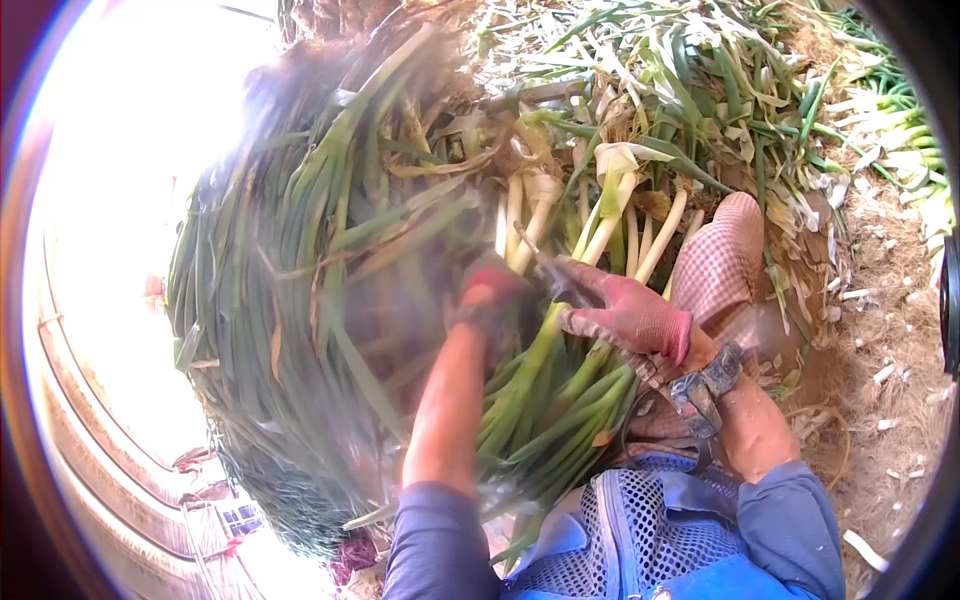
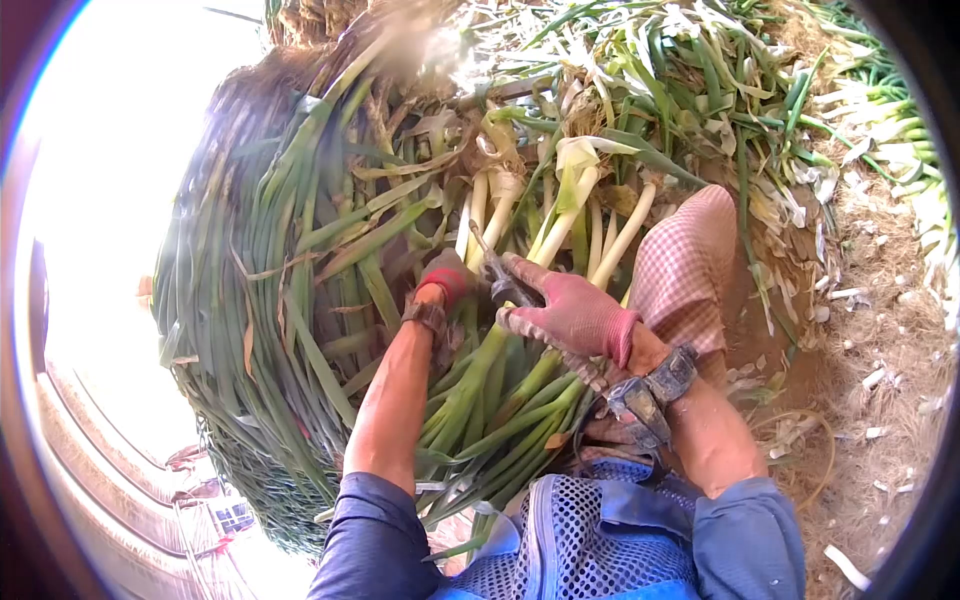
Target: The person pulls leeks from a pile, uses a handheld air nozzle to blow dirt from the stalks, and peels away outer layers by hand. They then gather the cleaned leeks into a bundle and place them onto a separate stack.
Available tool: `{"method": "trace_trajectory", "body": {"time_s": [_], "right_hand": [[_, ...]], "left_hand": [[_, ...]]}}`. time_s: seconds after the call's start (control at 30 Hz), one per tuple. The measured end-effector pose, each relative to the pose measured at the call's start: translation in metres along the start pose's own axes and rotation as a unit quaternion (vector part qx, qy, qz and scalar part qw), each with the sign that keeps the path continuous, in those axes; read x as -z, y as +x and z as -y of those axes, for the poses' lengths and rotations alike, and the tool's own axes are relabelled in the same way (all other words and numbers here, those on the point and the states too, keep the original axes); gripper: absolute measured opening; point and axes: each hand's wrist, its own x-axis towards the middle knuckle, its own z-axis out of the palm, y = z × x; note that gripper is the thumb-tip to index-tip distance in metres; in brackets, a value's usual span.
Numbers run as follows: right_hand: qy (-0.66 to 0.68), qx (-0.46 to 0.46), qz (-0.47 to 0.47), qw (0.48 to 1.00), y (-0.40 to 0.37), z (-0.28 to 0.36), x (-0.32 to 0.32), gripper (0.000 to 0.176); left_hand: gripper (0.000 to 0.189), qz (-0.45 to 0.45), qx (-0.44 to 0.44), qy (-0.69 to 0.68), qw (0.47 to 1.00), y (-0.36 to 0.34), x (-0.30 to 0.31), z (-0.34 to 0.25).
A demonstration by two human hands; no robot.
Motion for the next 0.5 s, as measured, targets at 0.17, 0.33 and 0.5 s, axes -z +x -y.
{"method": "trace_trajectory", "body": {"time_s": [0.17,0.33,0.5], "right_hand": [[-0.036,-0.011,0.008,0.999,-0.001,-0.001,0.006,0.083],[-0.072,-0.030,0.009,0.997,-0.014,0.018,0.014,0.084],[-0.103,0.032,0.003,0.994,-0.015,0.007,0.006,0.081]], "left_hand": [[0.069,0.031,-0.007,-0.039,0.999,0.017,-0.006,0.019],[0.067,0.018,-0.031,-0.107,0.994,-0.004,0.004,0.029],[0.064,-0.009,-0.052,-0.160,0.986,-0.053,0.036,0.034]]}}
